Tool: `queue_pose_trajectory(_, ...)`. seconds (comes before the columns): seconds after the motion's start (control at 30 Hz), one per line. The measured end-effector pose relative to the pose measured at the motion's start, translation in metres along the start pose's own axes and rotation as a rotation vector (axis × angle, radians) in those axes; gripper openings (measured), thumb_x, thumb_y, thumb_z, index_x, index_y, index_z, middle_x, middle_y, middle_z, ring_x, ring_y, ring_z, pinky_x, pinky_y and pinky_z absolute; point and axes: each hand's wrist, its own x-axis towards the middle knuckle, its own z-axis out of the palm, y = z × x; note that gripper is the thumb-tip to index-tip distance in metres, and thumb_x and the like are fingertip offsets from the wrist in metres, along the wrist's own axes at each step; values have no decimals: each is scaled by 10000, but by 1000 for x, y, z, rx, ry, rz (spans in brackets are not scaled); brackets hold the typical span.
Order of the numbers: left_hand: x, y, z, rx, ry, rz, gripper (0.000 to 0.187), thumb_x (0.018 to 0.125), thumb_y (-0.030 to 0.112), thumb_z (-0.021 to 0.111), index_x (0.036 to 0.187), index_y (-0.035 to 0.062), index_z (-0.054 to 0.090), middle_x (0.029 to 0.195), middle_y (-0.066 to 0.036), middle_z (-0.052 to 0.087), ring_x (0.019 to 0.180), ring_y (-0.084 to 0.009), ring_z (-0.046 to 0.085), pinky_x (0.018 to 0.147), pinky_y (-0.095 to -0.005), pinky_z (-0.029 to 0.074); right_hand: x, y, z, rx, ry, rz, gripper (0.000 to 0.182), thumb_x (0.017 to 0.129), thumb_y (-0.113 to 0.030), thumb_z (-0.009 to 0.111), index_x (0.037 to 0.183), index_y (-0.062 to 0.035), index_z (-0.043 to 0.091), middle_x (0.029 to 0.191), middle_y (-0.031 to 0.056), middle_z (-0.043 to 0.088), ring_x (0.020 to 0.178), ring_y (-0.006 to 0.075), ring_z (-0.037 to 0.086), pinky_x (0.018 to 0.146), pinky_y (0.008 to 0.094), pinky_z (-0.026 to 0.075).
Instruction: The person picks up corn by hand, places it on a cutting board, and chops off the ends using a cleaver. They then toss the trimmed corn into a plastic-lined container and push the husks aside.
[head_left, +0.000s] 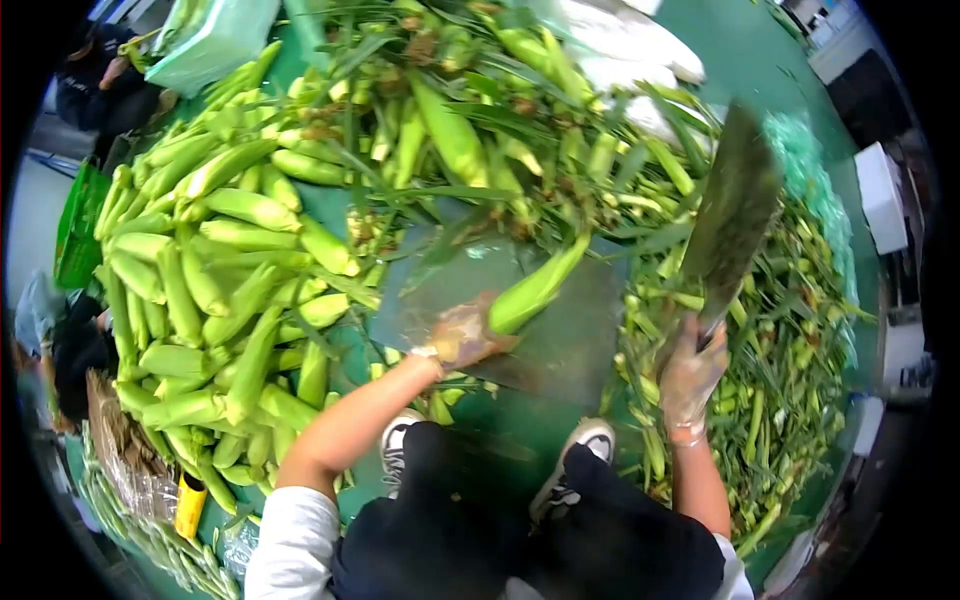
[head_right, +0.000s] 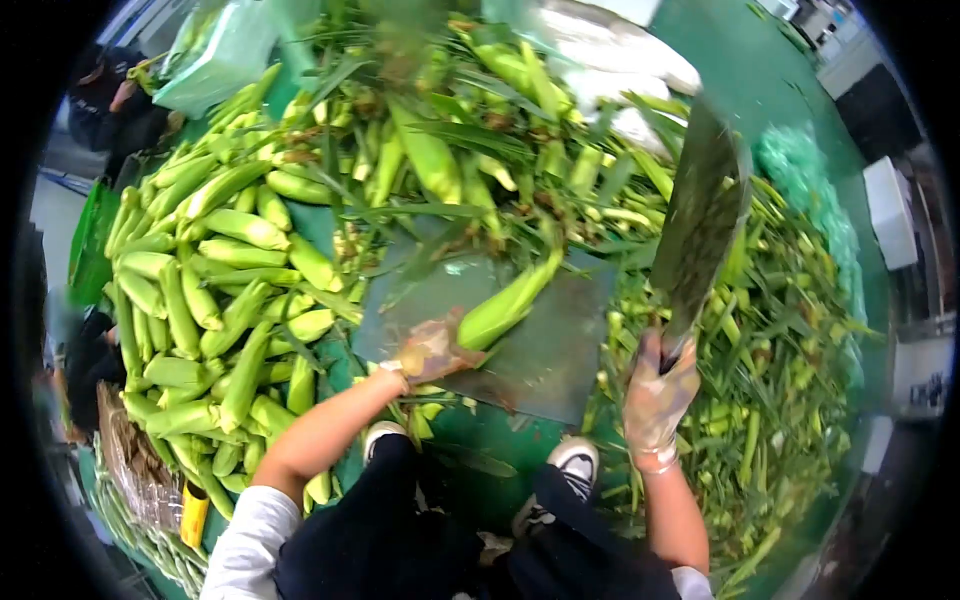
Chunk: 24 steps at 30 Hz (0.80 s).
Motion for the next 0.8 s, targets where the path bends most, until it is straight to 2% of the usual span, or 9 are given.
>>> queue_pose_trajectory(0.03, 4, -13, 20, -12, -14, 13, 774, 690, 412, 752, 1266, -28, 481, 1139, -215, 605, 1058, -362, 593, 876, -434, 477, 2, -19, -3, -42, 106, -331, 227, 942, -209, 565, 813, -30, 511, 648, 5, 525, 565, 83, 477, 523, 250, 397)
queue_pose_trajectory(0.13, -5, -45, 33, 430, 74, 142, 760, 689, 384, 727, 1276, -18, 460, 1106, -204, 612, 988, -367, 610, 840, -433, 497, -10, -18, -4, 194, 10, -337, 220, 945, -213, 560, 868, -8, 540, 658, 22, 539, 557, 96, 488, 507, 260, 407)
queue_pose_trajectory(0.23, -16, -30, 19, 477, -12, -48, 701, 690, 385, 720, 1224, -5, 485, 1084, -181, 619, 966, -331, 627, 789, -411, 519, -36, 89, 16, -385, -233, -704, 282, 901, -263, 594, 1008, -2, 594, 680, 183, 618, 579, 350, 613, 561, 396, 508)
queue_pose_trajectory(0.3, -23, -22, 12, 497, -4, -32, 696, 696, 392, 716, 1221, -3, 486, 1081, -181, 620, 969, -328, 627, 789, -415, 519, -51, 116, 35, -732, -742, -43, 377, 882, -357, 580, 920, 16, 627, 762, 268, 629, 721, 424, 625, 640, 471, 501)
queue_pose_trajectory(0.4, -28, -31, 17, 477, 76, -3, 687, 711, 406, 707, 1223, 4, 488, 1082, -181, 620, 971, -328, 629, 787, -422, 519, -42, 202, 23, -688, -704, -337, 397, 886, -372, 567, 867, 21, 621, 749, 249, 636, 733, 432, 622, 664, 484, 492)
queue_pose_trajectory(0.47, -42, -33, 14, 457, 118, 12, 683, 720, 413, 702, 1227, 8, 489, 1085, -182, 619, 970, -331, 629, 786, -426, 520, -33, 103, 20, -654, -568, -71, 373, 878, -349, 592, 871, 23, 622, 753, 263, 628, 735, 426, 622, 655, 471, 487)
queue_pose_trajectory(0.63, -56, -28, 13, 437, -24, -192, 728, 736, 443, 671, 1276, -4, 474, 1135, -191, 618, 1059, -315, 607, 853, -404, 507, -35, 29, 31, -190, -278, -239, 256, 869, -245, 634, 885, 6, 582, 671, 215, 601, 640, 413, 597, 569, 446, 457)
queue_pose_trajectory(0.73, -58, -27, 14, 363, -42, -262, 742, 723, 442, 681, 1274, -9, 472, 1133, -201, 619, 1053, -323, 608, 871, -402, 497, -71, 55, 46, -199, -135, -397, 210, 883, -209, 617, 854, -10, 556, 667, 198, 587, 607, 412, 572, 553, 446, 445)
queue_pose_trajectory(0.8, -55, -25, 12, 271, -36, -276, 763, 712, 446, 694, 1278, -11, 465, 1129, -219, 616, 1035, -340, 610, 894, -404, 480, -92, 118, 55, -532, -527, -168, 289, 893, -300, 598, 848, -21, 540, 681, 213, 593, 638, 404, 596, 568, 453, 455)
